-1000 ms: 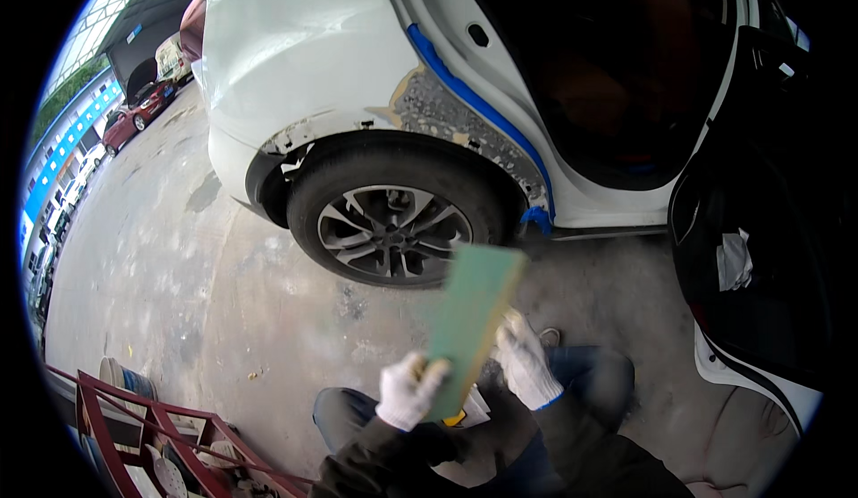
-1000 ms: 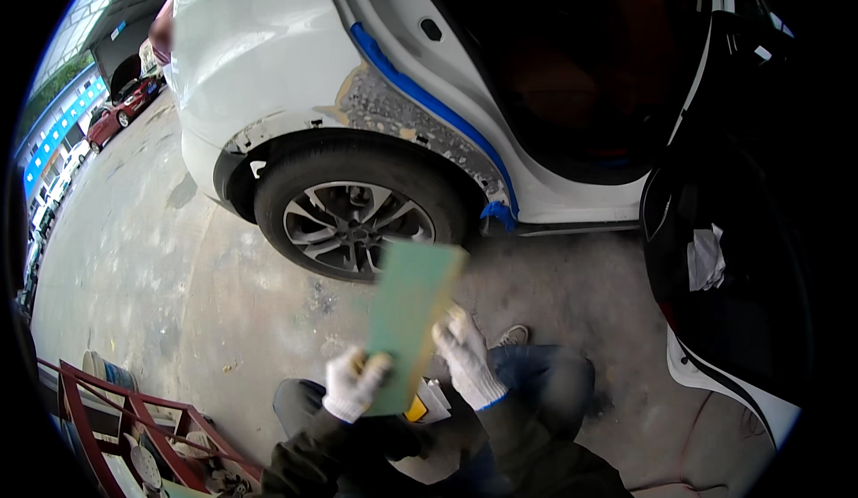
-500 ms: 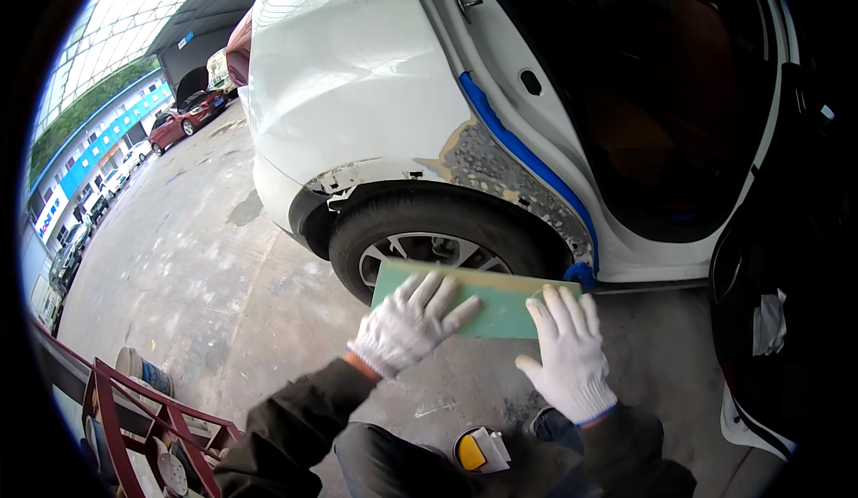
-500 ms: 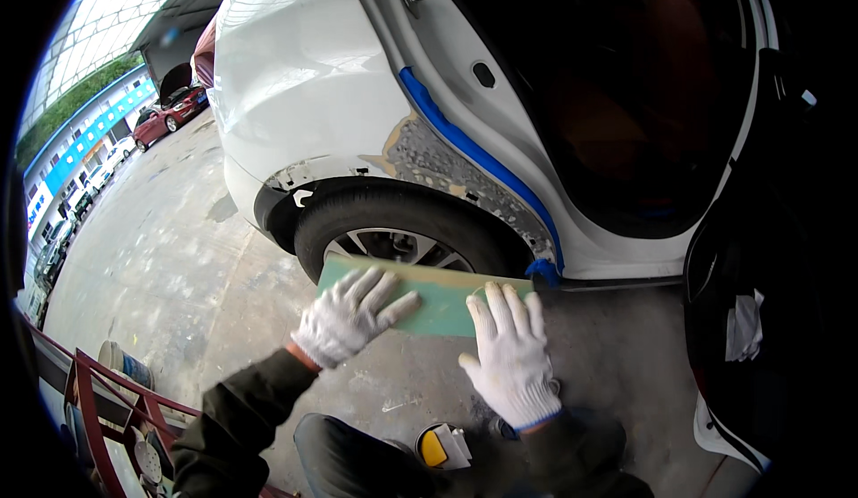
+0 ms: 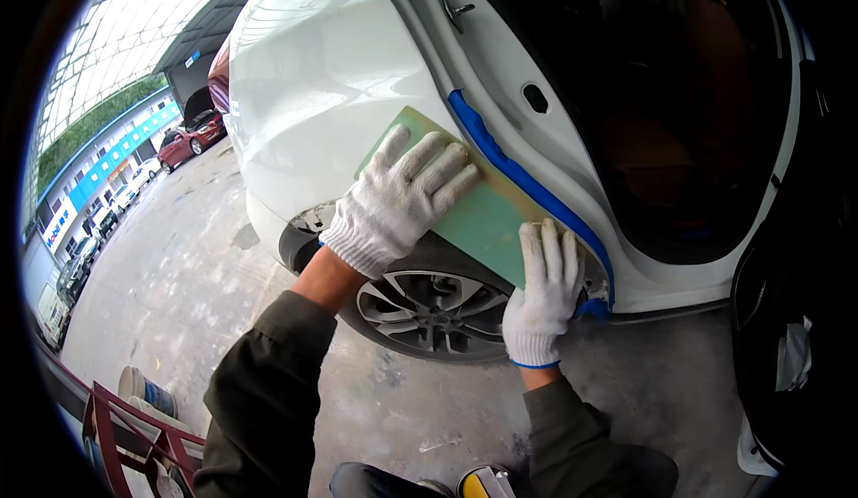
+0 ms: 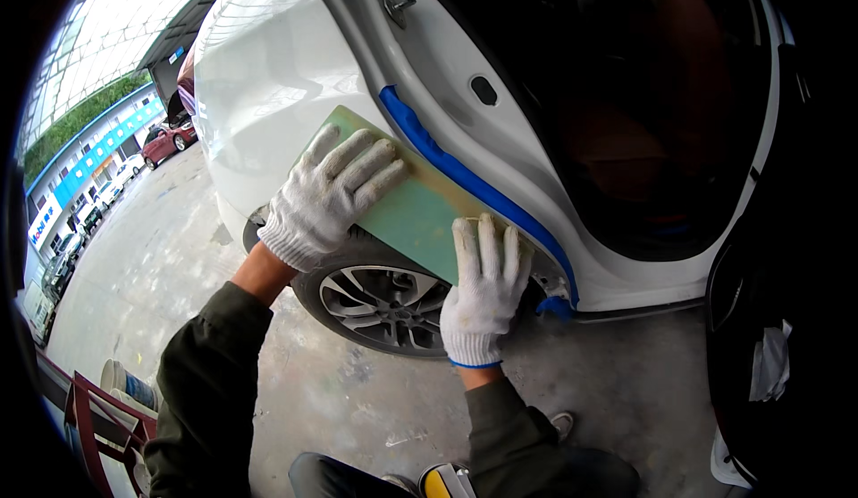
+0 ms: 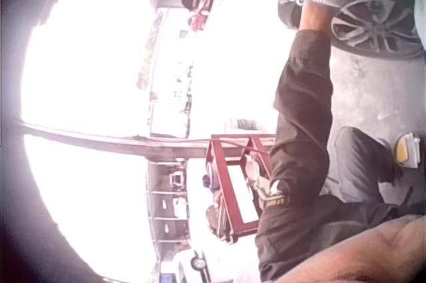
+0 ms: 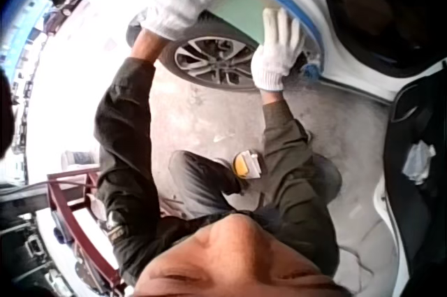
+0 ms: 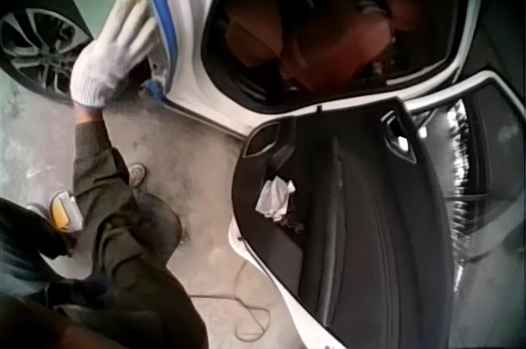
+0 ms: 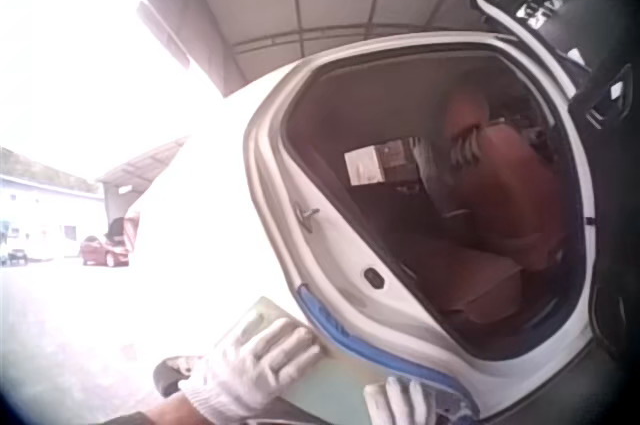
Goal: The person prepares and applies body filler to a damaged area on a white car's front wheel arch. They mix the filler with a hardener on a metal sheet, then use a spreader to apply and smooth the compound over the sanded surface.
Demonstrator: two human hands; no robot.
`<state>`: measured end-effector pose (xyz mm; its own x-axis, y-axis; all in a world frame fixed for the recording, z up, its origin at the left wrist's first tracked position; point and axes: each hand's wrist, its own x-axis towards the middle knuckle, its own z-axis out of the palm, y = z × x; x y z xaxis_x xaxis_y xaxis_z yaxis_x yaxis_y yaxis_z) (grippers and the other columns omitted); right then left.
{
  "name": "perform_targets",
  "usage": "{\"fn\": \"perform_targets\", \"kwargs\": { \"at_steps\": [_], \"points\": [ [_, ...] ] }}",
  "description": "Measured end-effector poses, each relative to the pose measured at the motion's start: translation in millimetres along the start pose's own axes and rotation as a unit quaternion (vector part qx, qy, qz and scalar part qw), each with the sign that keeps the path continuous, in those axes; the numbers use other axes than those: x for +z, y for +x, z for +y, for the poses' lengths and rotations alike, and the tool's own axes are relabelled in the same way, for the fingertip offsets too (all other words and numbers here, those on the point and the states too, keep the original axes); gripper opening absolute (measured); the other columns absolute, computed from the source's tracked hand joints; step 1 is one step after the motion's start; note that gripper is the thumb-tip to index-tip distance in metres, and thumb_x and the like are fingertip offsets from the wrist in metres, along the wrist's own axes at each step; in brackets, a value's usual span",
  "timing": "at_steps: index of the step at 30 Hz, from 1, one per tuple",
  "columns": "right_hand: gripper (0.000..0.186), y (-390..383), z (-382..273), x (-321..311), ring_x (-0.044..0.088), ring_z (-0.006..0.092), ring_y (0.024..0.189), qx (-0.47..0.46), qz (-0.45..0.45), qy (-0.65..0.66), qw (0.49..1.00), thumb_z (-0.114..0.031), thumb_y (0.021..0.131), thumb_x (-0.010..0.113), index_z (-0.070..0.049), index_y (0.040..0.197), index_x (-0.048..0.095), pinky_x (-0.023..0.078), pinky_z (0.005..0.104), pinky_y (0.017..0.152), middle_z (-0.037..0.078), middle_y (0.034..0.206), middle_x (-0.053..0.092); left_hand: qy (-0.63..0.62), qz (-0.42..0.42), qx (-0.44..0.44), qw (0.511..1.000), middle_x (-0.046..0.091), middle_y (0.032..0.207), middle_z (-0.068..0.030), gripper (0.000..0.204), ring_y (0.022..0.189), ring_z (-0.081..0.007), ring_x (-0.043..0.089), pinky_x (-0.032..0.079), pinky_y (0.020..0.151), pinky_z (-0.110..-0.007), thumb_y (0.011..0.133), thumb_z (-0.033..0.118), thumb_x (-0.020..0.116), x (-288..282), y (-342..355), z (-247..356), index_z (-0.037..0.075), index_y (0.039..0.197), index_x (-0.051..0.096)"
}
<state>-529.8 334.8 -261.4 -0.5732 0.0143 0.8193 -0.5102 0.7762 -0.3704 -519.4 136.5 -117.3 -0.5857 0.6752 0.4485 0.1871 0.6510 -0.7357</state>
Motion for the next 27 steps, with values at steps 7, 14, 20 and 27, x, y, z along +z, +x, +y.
{"fn": "perform_targets", "kwargs": {
  "at_steps": [7, 14, 20, 27],
  "points": [
    [0.055, -19, 1, 34, 0.040, 0.0394, 0.131, 0.014, 0.042, -0.022, 0.999, -0.001, 0.078, 0.059, -0.017, 0.131, 0.060, 0.031, 0.0604, 0.112, 0.009, 0.144, 0.047, -0.069, 0.032, 0.024, 0.997, 0.046, 0.145, -0.0030, 0.084, 0.136, -0.0299, 0.040, 0.029, 0.115, -0.061, 0.063, 0.051, 0.083, 26, -14, -2, 0.027, 0.137, 0.053],
    [0.053, -20, 8, 29, 0.040, 0.0366, 0.132, 0.010, 0.063, 0.010, 0.998, -0.002, 0.076, 0.060, -0.021, 0.125, 0.064, 0.031, 0.0627, 0.111, 0.004, 0.140, 0.051, -0.070, 0.069, 0.004, 0.995, 0.049, 0.142, -0.0024, 0.082, 0.131, -0.0293, 0.044, 0.034, 0.112, -0.059, 0.062, 0.047, 0.086, 30, -22, 8, 0.025, 0.134, 0.055],
    [0.050, -17, 12, 44, 0.041, 0.0342, 0.128, 0.010, 0.075, -0.031, 0.997, 0.000, 0.077, 0.061, -0.021, 0.122, 0.066, 0.030, 0.0630, 0.112, 0.001, 0.138, 0.052, -0.063, 0.097, 0.007, 0.993, 0.052, 0.141, 0.0007, 0.085, 0.131, -0.0272, 0.045, 0.032, 0.114, -0.057, 0.058, 0.051, 0.086, 46, -17, 6, 0.025, 0.133, 0.057],
    [0.042, -25, 21, 57, 0.040, 0.0336, 0.129, -0.008, 0.103, -0.043, 0.994, -0.002, 0.081, 0.061, -0.023, 0.117, 0.068, 0.028, 0.0632, 0.112, 0.000, 0.136, 0.052, -0.057, 0.112, -0.022, 0.992, 0.052, 0.141, 0.0036, 0.082, 0.133, -0.0243, 0.044, 0.030, 0.116, -0.053, 0.060, 0.046, 0.087, 65, -34, 20, 0.028, 0.134, 0.056]
  ]
}}
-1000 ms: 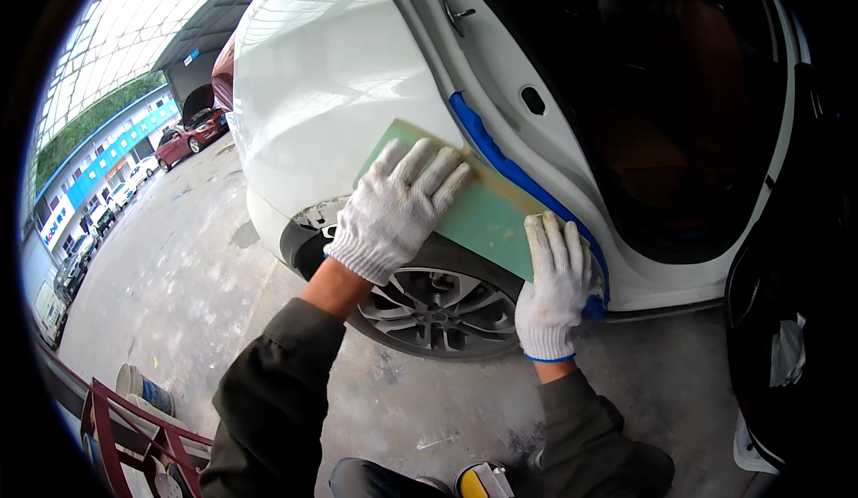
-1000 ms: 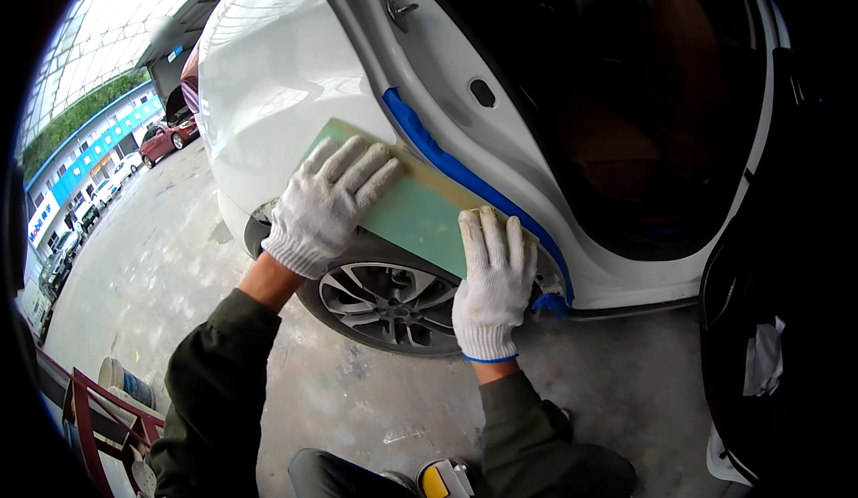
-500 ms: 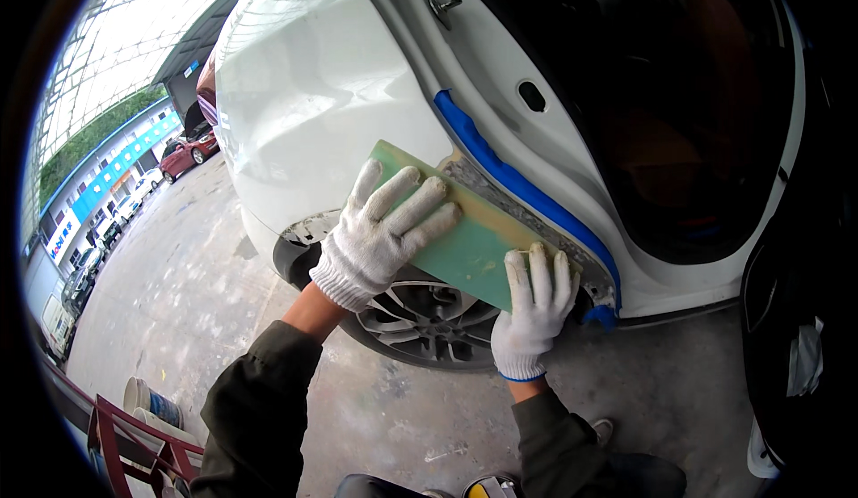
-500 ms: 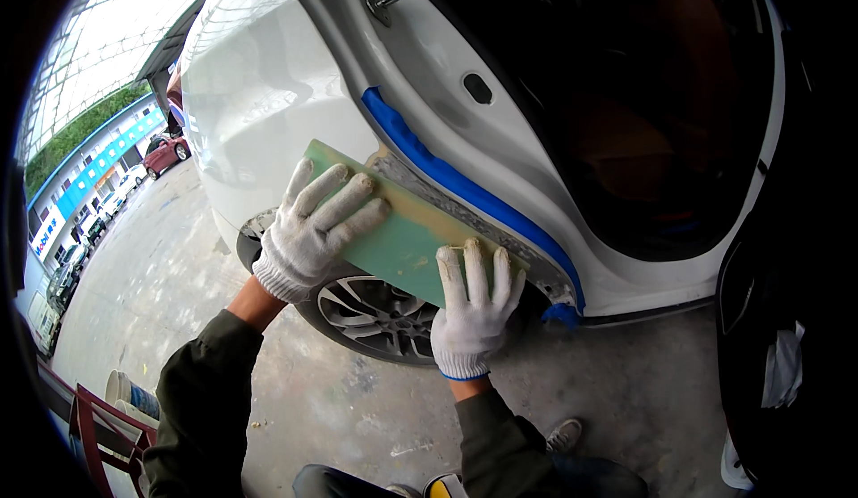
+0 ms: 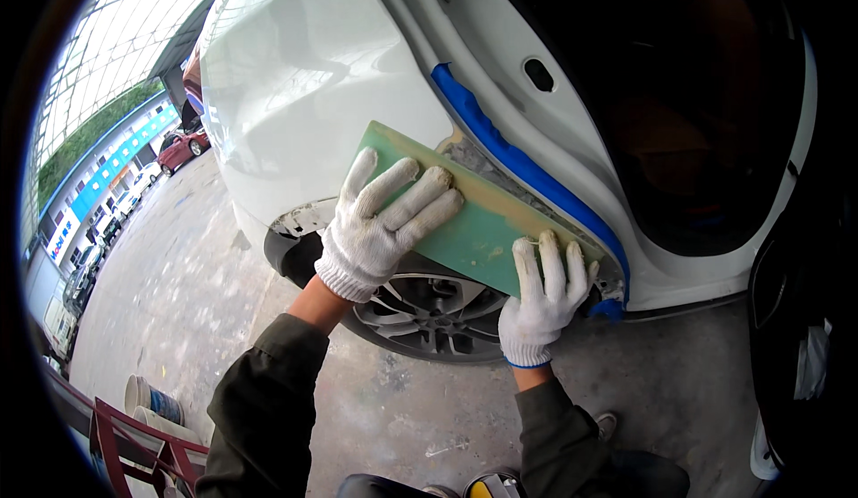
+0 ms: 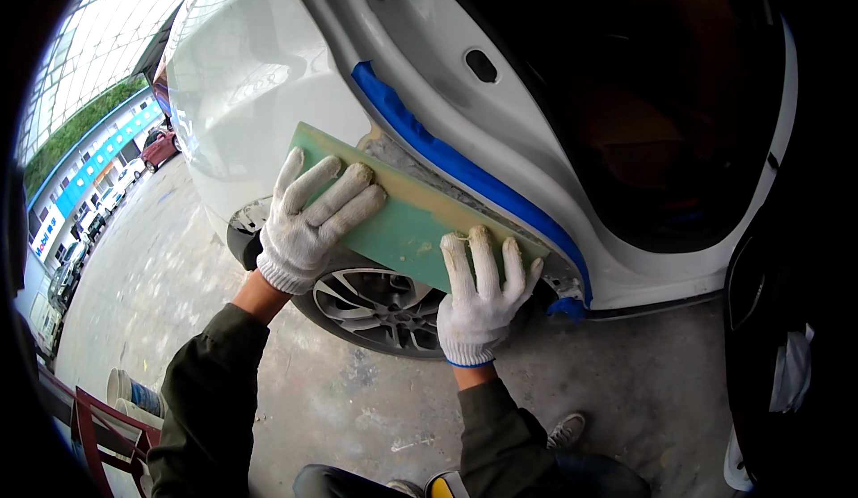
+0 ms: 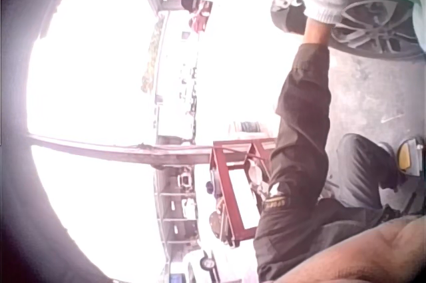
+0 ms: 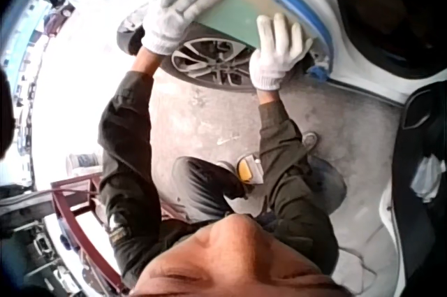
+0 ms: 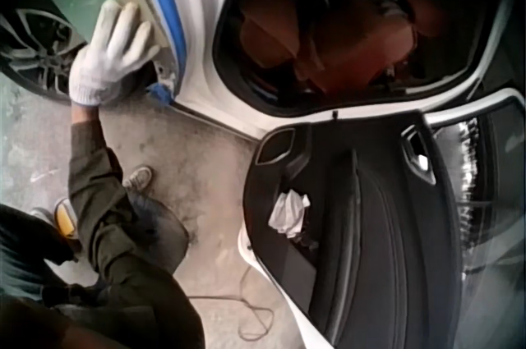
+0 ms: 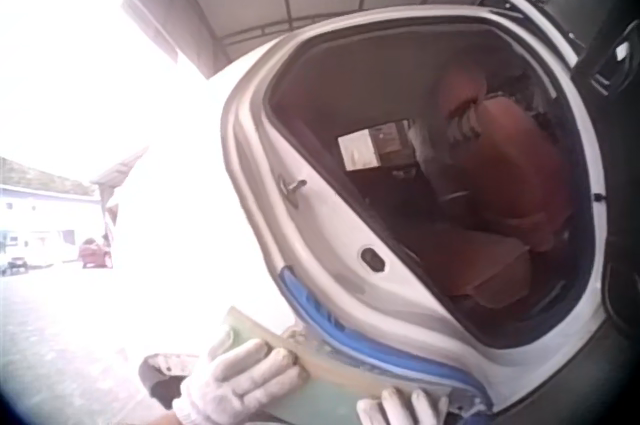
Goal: The person prepares and applies body filler to a damaged area on a white car's front wheel arch. They mix the filler with a hardener on a metal sheet, then use a spreader to apply and smooth the compound over the sanded surface.
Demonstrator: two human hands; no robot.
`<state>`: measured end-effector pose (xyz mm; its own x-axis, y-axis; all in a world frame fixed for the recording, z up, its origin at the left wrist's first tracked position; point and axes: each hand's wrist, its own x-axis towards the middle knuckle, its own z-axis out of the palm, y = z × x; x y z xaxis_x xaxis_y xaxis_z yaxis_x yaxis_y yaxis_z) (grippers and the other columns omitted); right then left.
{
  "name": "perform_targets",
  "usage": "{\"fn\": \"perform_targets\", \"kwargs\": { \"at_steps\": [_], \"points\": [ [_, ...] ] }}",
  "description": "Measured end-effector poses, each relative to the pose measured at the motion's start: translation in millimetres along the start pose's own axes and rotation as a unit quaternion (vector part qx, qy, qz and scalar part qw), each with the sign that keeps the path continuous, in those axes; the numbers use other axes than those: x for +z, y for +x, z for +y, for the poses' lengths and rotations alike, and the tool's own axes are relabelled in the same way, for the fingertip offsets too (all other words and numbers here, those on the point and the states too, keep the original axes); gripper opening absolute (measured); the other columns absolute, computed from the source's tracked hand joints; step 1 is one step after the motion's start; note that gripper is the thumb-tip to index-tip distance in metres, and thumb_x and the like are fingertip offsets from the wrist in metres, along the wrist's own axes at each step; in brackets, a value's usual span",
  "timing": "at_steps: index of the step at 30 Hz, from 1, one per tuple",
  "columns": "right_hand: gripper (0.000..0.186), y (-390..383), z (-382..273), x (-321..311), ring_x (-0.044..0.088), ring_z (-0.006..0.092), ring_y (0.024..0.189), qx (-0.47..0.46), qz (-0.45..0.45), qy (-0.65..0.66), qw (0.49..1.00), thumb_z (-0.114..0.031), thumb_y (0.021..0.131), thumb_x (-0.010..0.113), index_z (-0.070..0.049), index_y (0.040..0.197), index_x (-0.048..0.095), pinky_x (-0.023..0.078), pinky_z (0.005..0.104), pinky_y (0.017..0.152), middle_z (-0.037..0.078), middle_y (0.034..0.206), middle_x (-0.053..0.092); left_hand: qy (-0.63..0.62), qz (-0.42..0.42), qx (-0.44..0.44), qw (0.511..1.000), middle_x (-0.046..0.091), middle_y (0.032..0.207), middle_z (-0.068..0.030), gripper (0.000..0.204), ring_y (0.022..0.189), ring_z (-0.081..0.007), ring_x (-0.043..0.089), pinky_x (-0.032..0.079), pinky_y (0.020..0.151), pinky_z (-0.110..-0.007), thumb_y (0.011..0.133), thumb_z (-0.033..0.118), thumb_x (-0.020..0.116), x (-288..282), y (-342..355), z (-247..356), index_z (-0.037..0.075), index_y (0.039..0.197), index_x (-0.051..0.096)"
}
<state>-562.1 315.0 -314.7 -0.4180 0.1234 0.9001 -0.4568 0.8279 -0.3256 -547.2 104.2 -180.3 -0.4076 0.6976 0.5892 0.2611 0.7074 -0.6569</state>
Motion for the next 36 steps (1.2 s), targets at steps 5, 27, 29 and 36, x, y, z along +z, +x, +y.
{"fn": "perform_targets", "kwargs": {
  "at_steps": [5, 27, 29, 36],
  "points": [
    [0.035, -13, -3, 1, 0.042, 0.0327, 0.127, -0.021, -0.018, 0.011, 1.000, -0.006, 0.083, 0.062, -0.023, 0.114, 0.069, 0.029, 0.0623, 0.112, -0.001, 0.133, 0.053, -0.021, -0.030, -0.035, 0.999, 0.055, 0.140, 0.0039, 0.059, 0.133, -0.0238, 0.044, 0.030, 0.117, -0.053, 0.075, 0.025, 0.076, -15, -19, 12, 0.029, 0.131, 0.060],
    [0.042, -270, 19, 23, 0.068, 0.0362, 0.084, 0.269, -0.595, 0.289, 0.701, -0.039, 0.081, 0.074, -0.002, 0.101, 0.068, 0.052, 0.0416, 0.073, 0.023, 0.087, 0.068, -0.492, -0.488, -0.298, 0.657, 0.069, 0.114, -0.0149, 0.046, 0.109, -0.0328, 0.063, 0.050, 0.092, -0.040, 0.083, 0.034, 0.071, 9, -194, 139, 0.018, 0.127, 0.064],
    [0.045, -255, 3, 17, 0.067, 0.0345, 0.096, 0.265, -0.568, 0.325, 0.709, -0.037, 0.081, 0.074, -0.004, 0.111, 0.066, 0.051, 0.0403, 0.083, 0.022, 0.099, 0.068, -0.443, -0.538, -0.335, 0.634, 0.071, 0.105, -0.0152, 0.035, 0.100, -0.0342, 0.066, 0.052, 0.086, -0.042, 0.082, 0.027, 0.071, 30, -214, 161, 0.015, 0.115, 0.071],
    [0.059, -299, 85, -3, 0.058, 0.0329, 0.121, 0.220, -0.715, 0.223, 0.625, -0.032, 0.084, 0.069, -0.006, 0.135, 0.054, 0.044, 0.0389, 0.104, 0.019, 0.130, 0.062, -0.405, -0.523, -0.474, 0.581, 0.073, 0.092, -0.0142, 0.034, 0.084, -0.0313, 0.070, 0.055, 0.076, -0.040, 0.080, 0.031, 0.073, 109, -339, 169, 0.013, 0.108, 0.073]
  ]
}}
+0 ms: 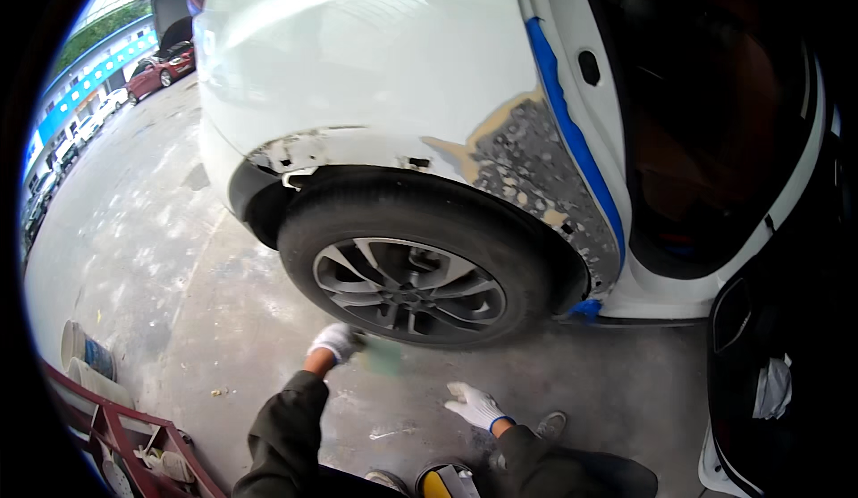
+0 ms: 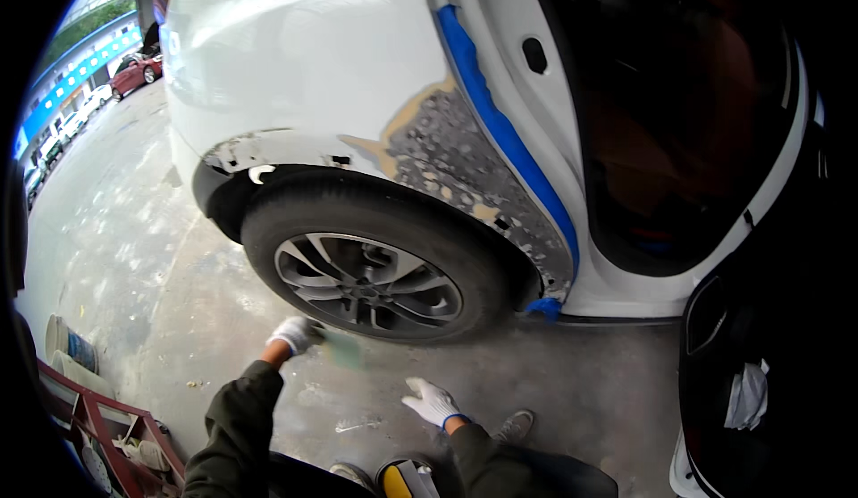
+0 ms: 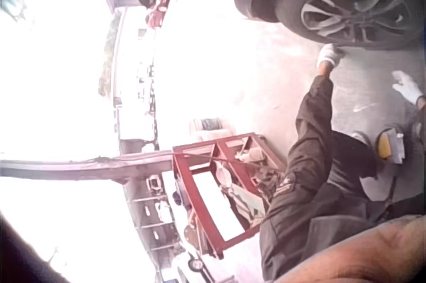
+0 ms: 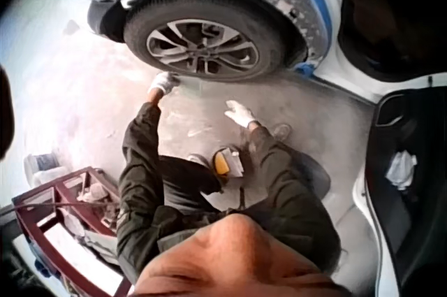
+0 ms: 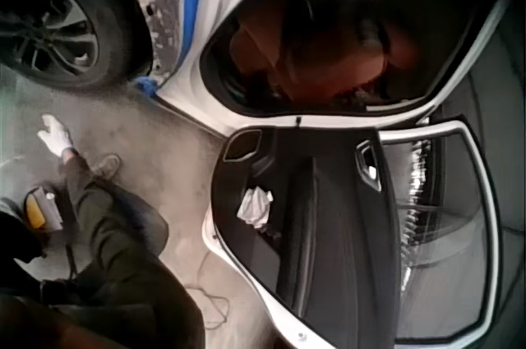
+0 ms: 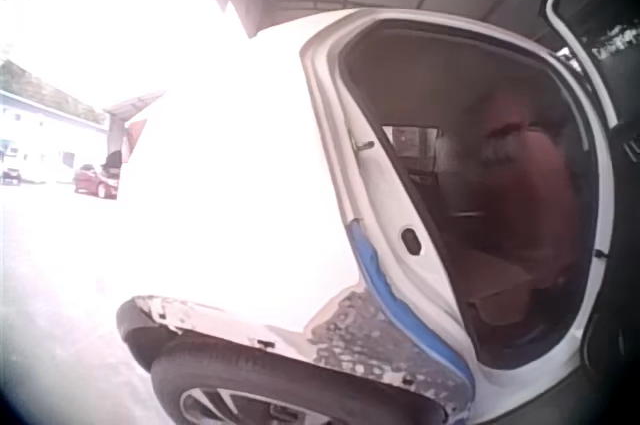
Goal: The person prepares and applies body filler to a damaged area on a white car's front wheel arch. They mix the filler with a hardener on a metal sheet, then use a spreader to apply and smooth the compound over the sanded surface.
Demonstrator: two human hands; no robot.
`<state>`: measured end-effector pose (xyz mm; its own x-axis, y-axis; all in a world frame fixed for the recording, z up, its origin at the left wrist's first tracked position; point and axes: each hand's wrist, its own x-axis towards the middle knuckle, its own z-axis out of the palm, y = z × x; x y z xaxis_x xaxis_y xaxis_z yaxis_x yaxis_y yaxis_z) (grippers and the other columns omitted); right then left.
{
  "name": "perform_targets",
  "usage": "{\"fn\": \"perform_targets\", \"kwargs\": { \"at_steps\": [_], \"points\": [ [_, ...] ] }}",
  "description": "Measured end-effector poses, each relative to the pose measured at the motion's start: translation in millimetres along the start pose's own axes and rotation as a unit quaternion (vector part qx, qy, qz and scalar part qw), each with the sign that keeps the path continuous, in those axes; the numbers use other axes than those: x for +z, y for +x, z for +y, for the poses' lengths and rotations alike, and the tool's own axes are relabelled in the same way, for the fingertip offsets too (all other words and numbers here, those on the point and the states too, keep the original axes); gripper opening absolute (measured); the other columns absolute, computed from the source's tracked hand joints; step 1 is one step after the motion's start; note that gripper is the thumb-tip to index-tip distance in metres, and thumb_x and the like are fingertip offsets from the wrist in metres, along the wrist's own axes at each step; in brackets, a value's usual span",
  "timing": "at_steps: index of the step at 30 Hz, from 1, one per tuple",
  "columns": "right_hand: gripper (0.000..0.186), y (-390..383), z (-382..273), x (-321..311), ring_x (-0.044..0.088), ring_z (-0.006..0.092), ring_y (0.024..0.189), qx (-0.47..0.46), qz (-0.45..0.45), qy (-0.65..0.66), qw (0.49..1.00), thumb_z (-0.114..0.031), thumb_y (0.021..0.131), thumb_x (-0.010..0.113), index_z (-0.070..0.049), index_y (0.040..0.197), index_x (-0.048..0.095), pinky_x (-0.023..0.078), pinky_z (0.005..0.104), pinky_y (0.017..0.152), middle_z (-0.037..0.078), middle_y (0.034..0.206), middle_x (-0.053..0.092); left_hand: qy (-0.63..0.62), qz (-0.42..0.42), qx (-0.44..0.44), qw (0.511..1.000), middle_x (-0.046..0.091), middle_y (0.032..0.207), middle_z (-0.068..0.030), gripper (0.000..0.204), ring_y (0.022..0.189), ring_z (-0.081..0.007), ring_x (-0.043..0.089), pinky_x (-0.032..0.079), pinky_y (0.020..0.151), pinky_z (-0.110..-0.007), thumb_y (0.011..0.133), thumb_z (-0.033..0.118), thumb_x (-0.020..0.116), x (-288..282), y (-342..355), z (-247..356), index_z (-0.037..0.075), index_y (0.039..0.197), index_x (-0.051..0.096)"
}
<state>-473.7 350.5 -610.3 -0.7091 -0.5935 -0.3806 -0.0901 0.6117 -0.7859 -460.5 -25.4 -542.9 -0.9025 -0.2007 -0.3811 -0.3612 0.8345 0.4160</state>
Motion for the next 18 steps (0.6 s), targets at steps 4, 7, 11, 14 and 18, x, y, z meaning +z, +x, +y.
{"fn": "perform_targets", "kwargs": {
  "at_steps": [4, 7, 11, 14, 18],
  "points": [
    [0.062, -40, 114, 1, 0.057, 0.0311, 0.124, 0.055, -0.194, -0.064, 0.977, -0.031, 0.084, 0.068, -0.001, 0.136, 0.053, 0.044, 0.0379, 0.104, 0.019, 0.132, 0.061, -0.154, 0.080, -0.131, 0.976, 0.073, 0.082, -0.0075, 0.025, 0.069, -0.0184, 0.068, 0.053, 0.065, -0.033, 0.076, 0.019, 0.077, 9, 18, -55, 0.004, 0.095, 0.075],
    [0.063, -59, 139, 19, 0.059, 0.0318, 0.121, 0.050, -0.306, -0.024, 0.950, -0.030, 0.081, 0.068, -0.004, 0.137, 0.054, 0.045, 0.0390, 0.101, 0.020, 0.130, 0.061, -0.357, 0.103, -0.219, 0.902, 0.068, 0.070, -0.0084, 0.021, 0.060, -0.0155, 0.063, 0.050, 0.056, -0.032, 0.075, 0.019, 0.075, 36, 26, -134, 0.003, 0.089, 0.075],
    [0.060, -75, 83, 24, 0.059, 0.0273, 0.098, 0.219, -0.392, -0.067, 0.891, -0.030, 0.081, 0.067, -0.013, 0.138, 0.055, 0.045, 0.0385, 0.082, 0.016, 0.110, 0.062, -0.472, 0.166, -0.212, 0.839, 0.063, 0.066, -0.0038, 0.018, 0.054, -0.0130, 0.056, 0.044, 0.050, -0.030, 0.077, 0.014, 0.071, 41, 22, -119, 0.002, 0.090, 0.072],
    [0.055, -77, 80, 45, 0.058, 0.0176, 0.058, 0.108, -0.404, -0.176, 0.891, -0.035, 0.084, 0.064, -0.020, 0.136, 0.056, 0.043, 0.0333, 0.049, 0.006, 0.073, 0.061, -0.447, 0.215, -0.208, 0.843, 0.062, 0.067, -0.0023, 0.017, 0.053, -0.0121, 0.054, 0.043, 0.050, -0.029, 0.079, 0.011, 0.066, 40, 23, -107, 0.002, 0.092, 0.071],
    [0.051, -81, 58, 39, 0.055, 0.0150, 0.054, 0.209, -0.401, -0.095, 0.887, -0.029, 0.087, 0.062, -0.019, 0.137, 0.056, 0.040, 0.0310, 0.046, 0.004, 0.071, 0.059, -0.469, 0.208, -0.155, 0.844, 0.064, 0.076, -0.0019, 0.015, 0.062, -0.0122, 0.057, 0.045, 0.056, -0.028, 0.081, 0.011, 0.062, 33, 28, -112, 0.004, 0.092, 0.069]
  ]
}}
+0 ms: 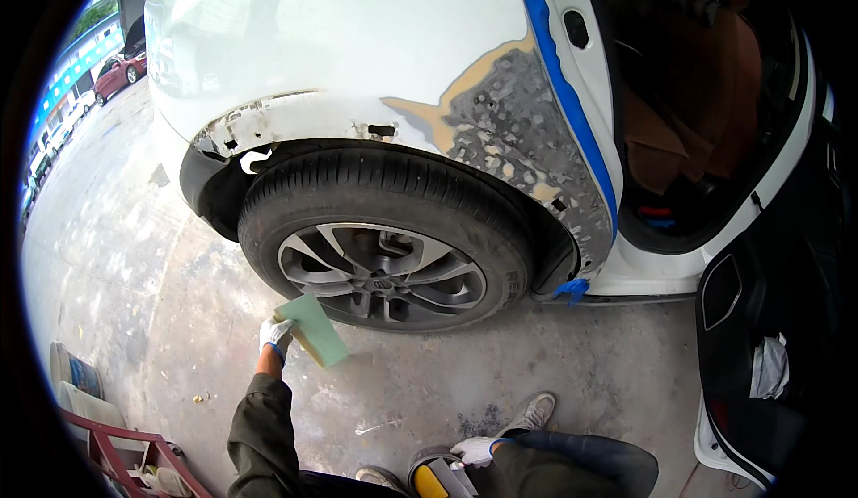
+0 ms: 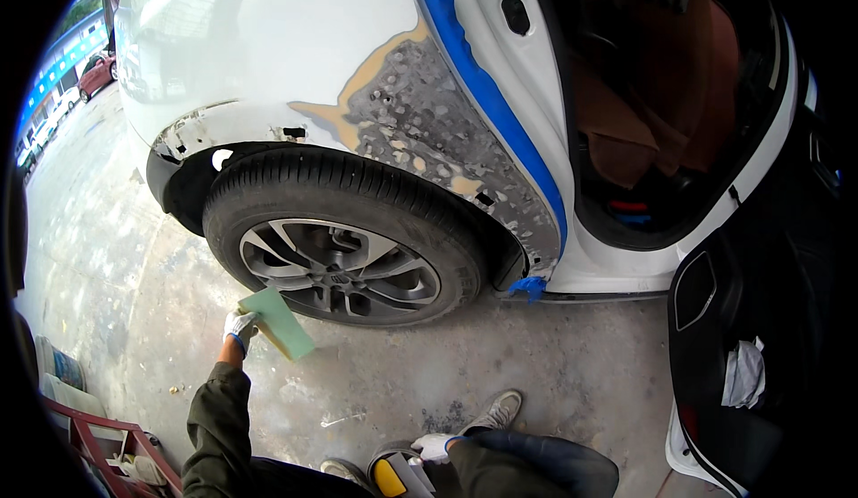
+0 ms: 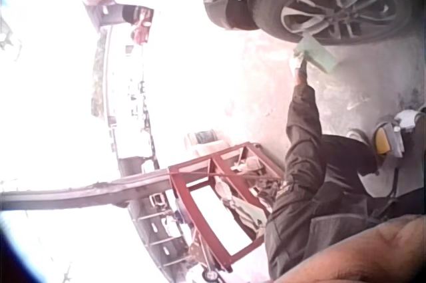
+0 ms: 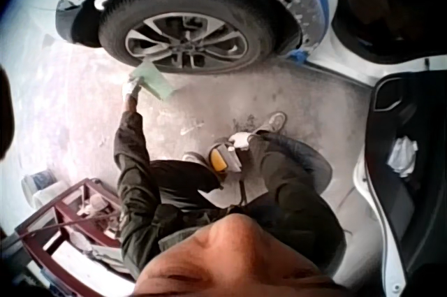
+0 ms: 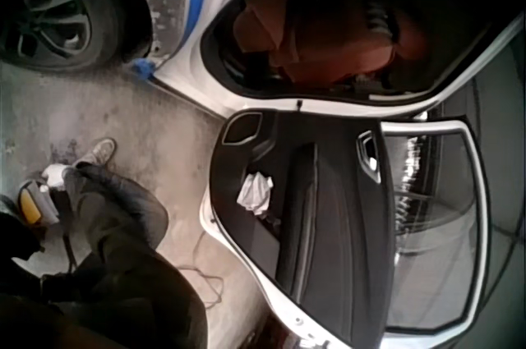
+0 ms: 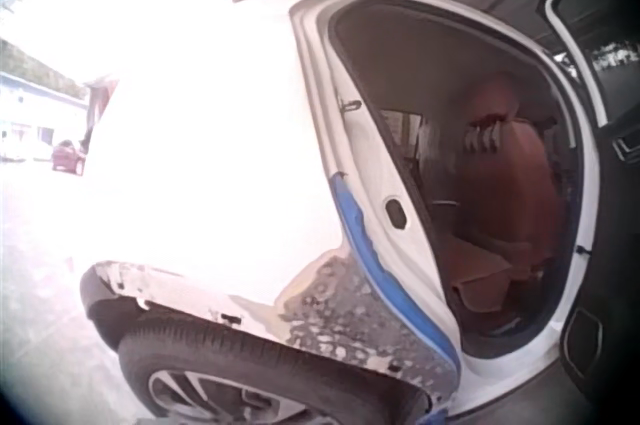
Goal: The person prepares and applies body filler to a damaged area on a white car's front wheel arch. They mix the filler with a hardener on a metal sheet, then use a spreader to apply and smooth the compound over the sanded surface.
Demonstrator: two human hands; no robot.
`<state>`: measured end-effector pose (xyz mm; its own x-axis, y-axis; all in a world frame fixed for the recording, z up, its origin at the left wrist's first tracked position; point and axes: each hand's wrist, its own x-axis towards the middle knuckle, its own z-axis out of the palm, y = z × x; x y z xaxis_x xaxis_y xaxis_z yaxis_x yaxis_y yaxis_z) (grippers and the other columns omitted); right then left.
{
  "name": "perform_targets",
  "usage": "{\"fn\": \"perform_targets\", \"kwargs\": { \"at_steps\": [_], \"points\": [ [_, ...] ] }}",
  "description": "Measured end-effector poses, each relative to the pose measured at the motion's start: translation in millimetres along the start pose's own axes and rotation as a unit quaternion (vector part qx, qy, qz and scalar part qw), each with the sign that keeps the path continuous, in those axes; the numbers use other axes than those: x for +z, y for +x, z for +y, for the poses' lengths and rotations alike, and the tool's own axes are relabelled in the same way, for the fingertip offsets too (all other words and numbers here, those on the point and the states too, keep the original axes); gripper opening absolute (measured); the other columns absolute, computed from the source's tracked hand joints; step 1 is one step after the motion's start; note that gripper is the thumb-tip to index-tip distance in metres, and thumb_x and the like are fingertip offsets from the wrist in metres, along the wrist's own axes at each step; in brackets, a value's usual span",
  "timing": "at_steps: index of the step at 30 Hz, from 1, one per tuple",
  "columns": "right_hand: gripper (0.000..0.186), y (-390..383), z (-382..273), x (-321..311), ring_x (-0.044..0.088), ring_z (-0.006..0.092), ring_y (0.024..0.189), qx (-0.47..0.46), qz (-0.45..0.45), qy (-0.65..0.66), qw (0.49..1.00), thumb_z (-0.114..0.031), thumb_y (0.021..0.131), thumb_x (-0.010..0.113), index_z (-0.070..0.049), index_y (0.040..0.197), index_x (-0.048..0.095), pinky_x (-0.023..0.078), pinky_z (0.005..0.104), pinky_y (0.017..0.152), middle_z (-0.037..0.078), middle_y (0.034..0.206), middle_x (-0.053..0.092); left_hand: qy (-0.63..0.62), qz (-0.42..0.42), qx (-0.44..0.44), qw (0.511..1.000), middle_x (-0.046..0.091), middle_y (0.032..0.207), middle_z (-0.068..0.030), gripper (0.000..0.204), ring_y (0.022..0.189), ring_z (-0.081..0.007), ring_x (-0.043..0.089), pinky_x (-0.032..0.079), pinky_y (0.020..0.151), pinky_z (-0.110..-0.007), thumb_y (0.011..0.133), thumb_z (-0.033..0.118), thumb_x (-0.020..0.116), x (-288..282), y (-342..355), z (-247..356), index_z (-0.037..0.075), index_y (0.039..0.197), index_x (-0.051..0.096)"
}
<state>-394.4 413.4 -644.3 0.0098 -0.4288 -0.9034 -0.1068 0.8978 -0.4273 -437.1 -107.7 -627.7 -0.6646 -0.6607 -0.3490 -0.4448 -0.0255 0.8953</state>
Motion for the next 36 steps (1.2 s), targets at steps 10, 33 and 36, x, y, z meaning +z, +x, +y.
{"fn": "perform_targets", "kwargs": {
  "at_steps": [10, 33, 36],
  "points": [
    [0.068, -1, 7, -5, 0.040, 0.0097, 0.045, -0.005, -0.101, 0.275, 0.956, -0.016, 0.087, 0.055, -0.014, 0.152, 0.036, 0.029, 0.0289, 0.041, -0.001, 0.065, 0.045, 0.120, 0.121, 0.087, 0.981, 0.073, 0.088, -0.0166, 0.035, 0.081, -0.0268, 0.070, 0.052, 0.077, -0.036, 0.077, 0.027, 0.067, -11, 38, -26, 0.000, 0.101, 0.071],
    [0.064, 33, 67, 12, 0.051, 0.0126, 0.059, -0.067, -0.097, 0.289, 0.950, -0.002, 0.091, 0.055, -0.018, 0.151, 0.039, 0.038, 0.0270, 0.051, 0.002, 0.079, 0.055, 0.077, 0.122, 0.099, 0.985, 0.070, 0.112, -0.0172, 0.069, 0.099, -0.0299, 0.068, 0.051, 0.086, -0.039, 0.075, 0.019, 0.068, 4, 14, -6, 0.009, 0.140, 0.047],
    [0.064, 35, 55, 13, 0.050, 0.0124, 0.058, -0.082, -0.119, 0.322, 0.936, 0.002, 0.090, 0.053, -0.017, 0.150, 0.040, 0.037, 0.0271, 0.050, 0.001, 0.078, 0.054, 0.030, 0.126, 0.091, 0.987, 0.055, 0.136, -0.0251, 0.081, 0.123, -0.0322, 0.057, 0.046, 0.100, -0.036, 0.076, 0.015, 0.069, -37, 35, -45, 0.003, 0.149, 0.035]
  ]
}}
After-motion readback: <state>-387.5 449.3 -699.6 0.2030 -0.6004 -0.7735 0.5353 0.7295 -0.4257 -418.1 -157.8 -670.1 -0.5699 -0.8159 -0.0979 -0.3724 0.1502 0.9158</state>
